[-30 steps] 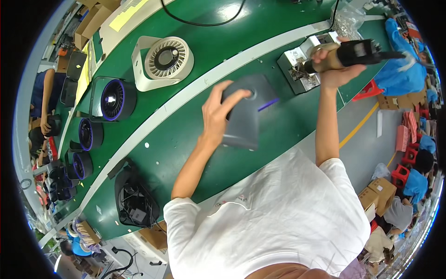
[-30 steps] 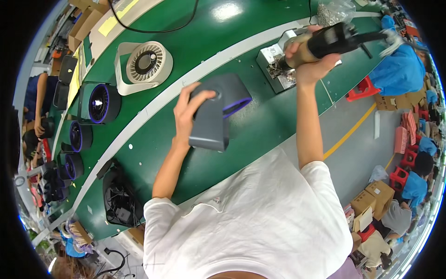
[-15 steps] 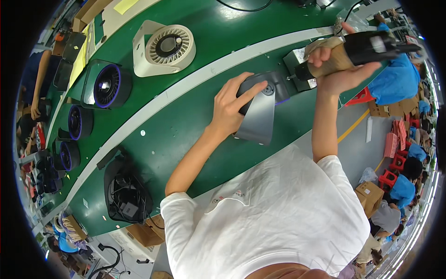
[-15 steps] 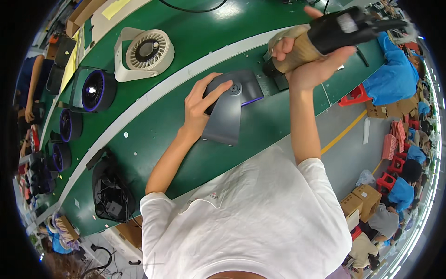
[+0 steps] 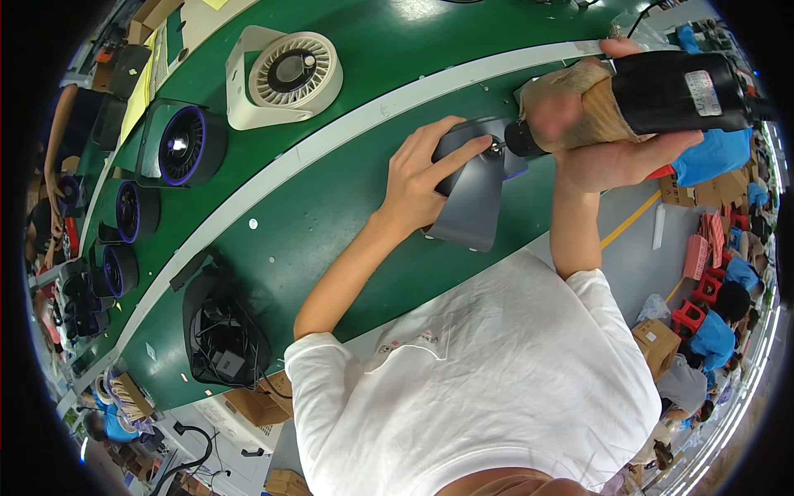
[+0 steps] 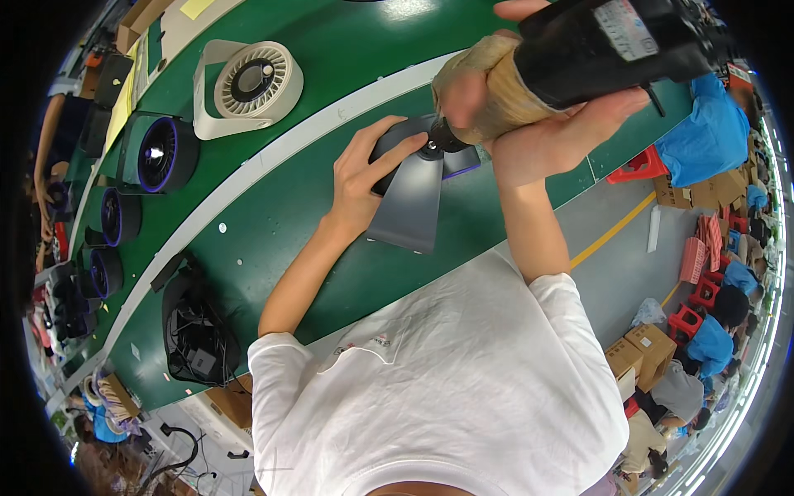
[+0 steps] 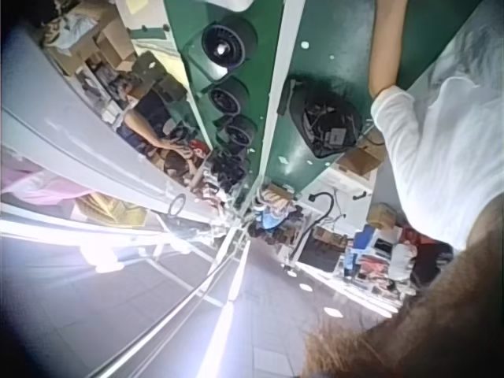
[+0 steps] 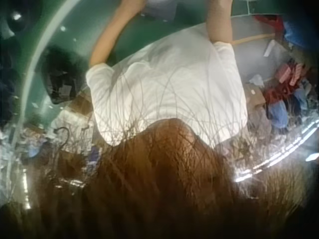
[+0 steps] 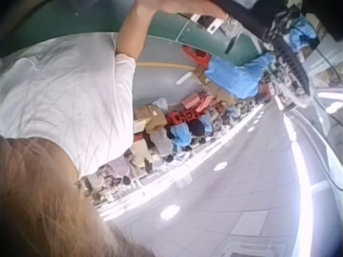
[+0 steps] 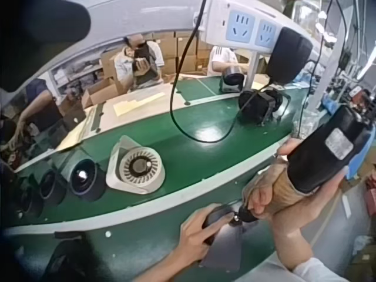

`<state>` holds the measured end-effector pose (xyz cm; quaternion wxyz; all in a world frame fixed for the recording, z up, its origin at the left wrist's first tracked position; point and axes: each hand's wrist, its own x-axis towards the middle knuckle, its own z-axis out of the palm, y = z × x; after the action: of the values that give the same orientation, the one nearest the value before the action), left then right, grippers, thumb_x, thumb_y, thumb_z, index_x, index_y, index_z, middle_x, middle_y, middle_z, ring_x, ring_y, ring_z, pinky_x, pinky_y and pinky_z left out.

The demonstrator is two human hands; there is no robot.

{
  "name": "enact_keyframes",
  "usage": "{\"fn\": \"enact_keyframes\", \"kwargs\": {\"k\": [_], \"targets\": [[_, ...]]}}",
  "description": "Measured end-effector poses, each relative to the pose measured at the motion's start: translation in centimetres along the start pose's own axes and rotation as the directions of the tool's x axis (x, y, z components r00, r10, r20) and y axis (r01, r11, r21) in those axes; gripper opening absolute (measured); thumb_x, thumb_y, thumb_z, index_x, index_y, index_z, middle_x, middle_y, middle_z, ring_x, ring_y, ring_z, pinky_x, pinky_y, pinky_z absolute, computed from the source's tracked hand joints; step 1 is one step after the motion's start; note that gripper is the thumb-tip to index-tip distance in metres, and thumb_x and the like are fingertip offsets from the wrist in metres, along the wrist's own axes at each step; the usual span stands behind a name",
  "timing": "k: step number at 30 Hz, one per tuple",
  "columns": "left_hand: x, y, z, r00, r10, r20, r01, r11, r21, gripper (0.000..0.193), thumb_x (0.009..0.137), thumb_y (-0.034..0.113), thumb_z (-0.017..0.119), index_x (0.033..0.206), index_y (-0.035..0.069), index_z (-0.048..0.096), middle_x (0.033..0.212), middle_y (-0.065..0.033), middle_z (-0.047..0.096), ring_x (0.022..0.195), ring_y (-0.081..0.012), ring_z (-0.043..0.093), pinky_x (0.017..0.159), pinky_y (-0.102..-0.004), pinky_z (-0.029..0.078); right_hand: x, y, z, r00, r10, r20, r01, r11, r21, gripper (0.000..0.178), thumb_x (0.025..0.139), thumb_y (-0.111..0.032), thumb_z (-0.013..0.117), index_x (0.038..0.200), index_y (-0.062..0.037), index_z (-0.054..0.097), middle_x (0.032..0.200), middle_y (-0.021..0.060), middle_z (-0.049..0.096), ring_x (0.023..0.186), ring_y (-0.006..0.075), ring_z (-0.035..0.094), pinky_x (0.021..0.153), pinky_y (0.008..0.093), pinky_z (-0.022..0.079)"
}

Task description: The person attaches plastic housing components together with screws using an electric screwdriver.

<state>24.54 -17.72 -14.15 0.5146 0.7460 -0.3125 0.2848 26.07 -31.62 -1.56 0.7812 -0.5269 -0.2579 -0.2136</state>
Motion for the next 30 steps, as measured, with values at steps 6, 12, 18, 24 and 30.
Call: {"fn": "enact_keyframes", "kwargs": {"k": [6, 12, 18, 24, 30], "targets": [[0.4, -0.2, 0.2, 0.999, -0.032, 0.009, 0.032, 0.999, -0.024, 0.047, 0.057, 0.007, 0.072, 0.103, 0.011, 0.068, 0.110, -0.0136, 0.057, 0.092, -0.0295, 0.059, 0.075, -0.0355, 0.050, 0.2, 1.1, -1.0, 0.988, -0.043, 0.150, 0.030, 0.996, 0.086, 0.099, 0.074, -0.083, 0.007, 0.111, 0.0022, 0.043, 0.052, 0.0089, 0.045, 0.036, 0.0169, 0.041, 0.035, 0.0270, 0.036], [0.7, -0.7, 1.0, 1.000, -0.012, 0.014, 0.013, 1.000, -0.018, 0.049, 0.056, 0.009, 0.073, 0.104, 0.014, 0.067, 0.109, -0.0129, 0.057, 0.089, -0.0293, 0.059, 0.073, -0.0358, 0.050, 0.7, 1.1, 0.0, 0.995, -0.028, -0.099, -0.015, 0.912, -0.409, 0.101, 0.070, -0.086, 0.006, 0.103, 0.0010, 0.045, 0.050, 0.0099, 0.045, 0.035, 0.0163, 0.039, 0.033, 0.0266, 0.035], [1.6, -1.0, 1.1, 0.991, -0.052, 0.126, 0.048, 0.998, 0.036, 0.057, 0.057, 0.011, 0.073, 0.112, 0.020, 0.064, 0.104, -0.0106, 0.056, 0.084, -0.0292, 0.058, 0.070, -0.0347, 0.049, 0.2, 1.3, -1.8, 0.983, 0.139, 0.122, -0.152, 0.982, 0.110, 0.101, 0.069, -0.087, 0.008, 0.099, 0.0005, 0.047, 0.053, 0.0107, 0.047, 0.036, 0.0177, 0.040, 0.034, 0.0267, 0.034], [0.6, -1.5, 3.4, 0.777, -0.580, 0.243, 0.629, 0.712, -0.312, 0.048, 0.074, 0.015, 0.068, 0.120, 0.015, 0.057, 0.110, -0.0095, 0.054, 0.092, -0.0266, 0.056, 0.075, -0.0365, 0.049, 2.2, 0.4, -7.6, 0.976, 0.045, -0.211, -0.038, 0.999, 0.039, 0.101, 0.071, -0.086, 0.011, 0.104, 0.0010, 0.049, 0.053, 0.0101, 0.047, 0.039, 0.0197, 0.042, 0.039, 0.0263, 0.037], [-2.9, -3.7, 5.6, 0.372, -0.280, 0.885, 0.537, -0.713, -0.451, 0.050, 0.093, 0.040, 0.043, 0.128, 0.005, 0.043, 0.124, -0.0136, 0.050, 0.106, -0.0291, 0.054, 0.084, -0.0431, 0.050, 2.7, 5.7, -14.3, 0.933, -0.231, -0.275, 0.023, 0.802, -0.597, 0.091, 0.078, -0.080, 0.020, 0.105, 0.0020, 0.049, 0.053, 0.0101, 0.047, 0.041, 0.0191, 0.044, 0.042, 0.0274, 0.039]]}}
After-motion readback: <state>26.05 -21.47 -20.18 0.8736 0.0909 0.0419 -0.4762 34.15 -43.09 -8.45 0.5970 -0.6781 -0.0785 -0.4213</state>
